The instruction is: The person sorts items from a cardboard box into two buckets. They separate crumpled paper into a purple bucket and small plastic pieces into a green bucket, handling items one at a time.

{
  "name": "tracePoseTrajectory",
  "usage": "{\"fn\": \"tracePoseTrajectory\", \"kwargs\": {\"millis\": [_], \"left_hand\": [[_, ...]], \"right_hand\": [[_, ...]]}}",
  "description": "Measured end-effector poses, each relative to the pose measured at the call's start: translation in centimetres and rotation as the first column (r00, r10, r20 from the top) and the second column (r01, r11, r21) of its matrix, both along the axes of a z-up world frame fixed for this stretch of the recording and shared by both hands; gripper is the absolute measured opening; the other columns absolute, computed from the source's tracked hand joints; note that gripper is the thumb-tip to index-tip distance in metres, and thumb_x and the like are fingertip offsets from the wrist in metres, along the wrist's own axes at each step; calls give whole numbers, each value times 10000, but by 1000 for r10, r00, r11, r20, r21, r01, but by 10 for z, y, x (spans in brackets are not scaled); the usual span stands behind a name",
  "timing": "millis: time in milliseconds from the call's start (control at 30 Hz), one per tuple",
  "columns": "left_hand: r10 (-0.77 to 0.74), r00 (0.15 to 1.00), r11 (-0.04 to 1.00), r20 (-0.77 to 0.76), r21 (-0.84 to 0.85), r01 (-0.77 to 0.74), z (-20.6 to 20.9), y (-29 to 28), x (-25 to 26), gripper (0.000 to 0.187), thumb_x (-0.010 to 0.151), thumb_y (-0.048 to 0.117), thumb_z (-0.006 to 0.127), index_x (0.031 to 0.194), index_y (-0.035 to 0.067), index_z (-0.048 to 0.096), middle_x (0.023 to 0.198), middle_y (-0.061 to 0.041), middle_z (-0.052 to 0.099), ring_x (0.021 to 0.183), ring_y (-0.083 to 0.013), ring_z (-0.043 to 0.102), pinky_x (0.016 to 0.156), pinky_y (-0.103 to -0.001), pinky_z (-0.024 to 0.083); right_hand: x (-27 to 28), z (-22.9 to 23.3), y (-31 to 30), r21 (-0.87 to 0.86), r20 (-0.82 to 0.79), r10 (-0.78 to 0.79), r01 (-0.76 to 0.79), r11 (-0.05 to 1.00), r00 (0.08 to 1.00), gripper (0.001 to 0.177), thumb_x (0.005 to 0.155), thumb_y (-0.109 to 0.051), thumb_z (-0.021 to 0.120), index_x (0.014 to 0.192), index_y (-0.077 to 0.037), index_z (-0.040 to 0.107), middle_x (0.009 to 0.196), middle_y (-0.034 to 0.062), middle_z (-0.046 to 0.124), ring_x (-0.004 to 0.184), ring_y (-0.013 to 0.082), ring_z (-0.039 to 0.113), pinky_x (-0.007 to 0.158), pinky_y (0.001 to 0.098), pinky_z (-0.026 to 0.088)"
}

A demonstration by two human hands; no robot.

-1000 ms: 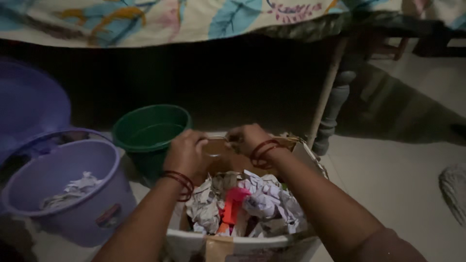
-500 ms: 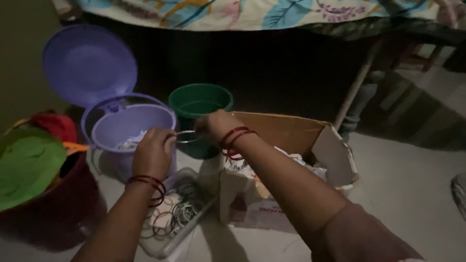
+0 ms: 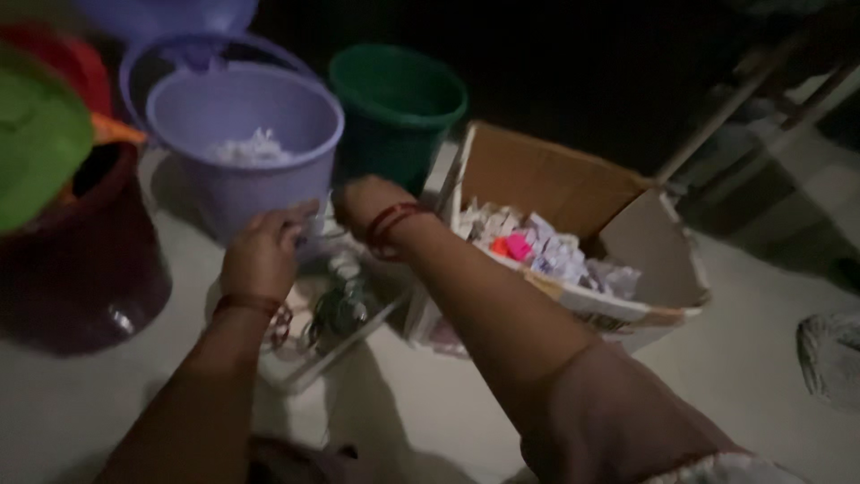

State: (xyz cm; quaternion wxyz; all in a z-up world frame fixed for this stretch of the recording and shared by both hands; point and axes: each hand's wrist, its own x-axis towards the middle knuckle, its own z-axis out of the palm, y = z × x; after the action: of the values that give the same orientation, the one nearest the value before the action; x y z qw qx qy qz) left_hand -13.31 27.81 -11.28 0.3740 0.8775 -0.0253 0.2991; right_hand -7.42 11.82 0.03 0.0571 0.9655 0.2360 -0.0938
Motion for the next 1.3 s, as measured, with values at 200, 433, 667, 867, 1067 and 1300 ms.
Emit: {"fn": "tracePoseTrajectory", "kwargs": {"millis": [200,433,667,867,1067,1300], "left_hand": [[-10,997,998,-71,67,15,-27,-1,10,138,917,122,676,1037,69,718,1089,-185,692,988,-417,651,848,-510,530],[-43,982,998,-184,33,49,-33,-11,13,129,948,108,643,1061,74,696,1111,-178,691,1022,-410,650,856,-509,530],[-59,959,997,-278,34,71,-33,-16,7,258,934,97,626,1189,109,669,1176,-162,682,1067,-382,658,897,-491,533],[-31,941,997,-338,59,54,-42,-14,12,224,956,125,624,1170,100,685,1184,-155,680,1079,-375,654,914,-485,529],[-27,969,977,-245,198,78,-61,-10,24,307,862,82,656,1165,50,688,1167,-186,686,1097,-381,656,921,-484,531],[-63,998,989,-27,129,66,-23,-24,16,198,936,119,649,1115,62,711,1182,-201,690,1080,-404,647,931,-481,525]], "right_hand": [[-8,-17,10,7,-68,-68,69,998,995,227,968,-106,540,1120,-77,706,1123,203,714,1003,358,714,833,476,572],[-4,-24,15,-266,-114,-68,36,963,991,290,920,-46,648,1199,-17,723,1196,239,703,1081,347,721,862,434,602],[8,-65,4,-267,-166,-145,97,959,975,292,992,-116,608,1251,-18,699,1205,234,709,1072,336,730,877,446,605],[12,-72,1,-202,-172,-125,90,975,977,339,951,-132,644,1286,-164,682,1267,139,675,1118,309,683,939,454,567],[10,-30,1,131,-16,151,-147,980,988,268,957,-208,628,1202,-178,733,1153,96,746,1015,276,731,915,424,572],[9,54,-70,371,369,279,-416,830,886,244,884,-201,698,1101,-124,777,1005,137,777,896,315,747,822,427,598]]}}
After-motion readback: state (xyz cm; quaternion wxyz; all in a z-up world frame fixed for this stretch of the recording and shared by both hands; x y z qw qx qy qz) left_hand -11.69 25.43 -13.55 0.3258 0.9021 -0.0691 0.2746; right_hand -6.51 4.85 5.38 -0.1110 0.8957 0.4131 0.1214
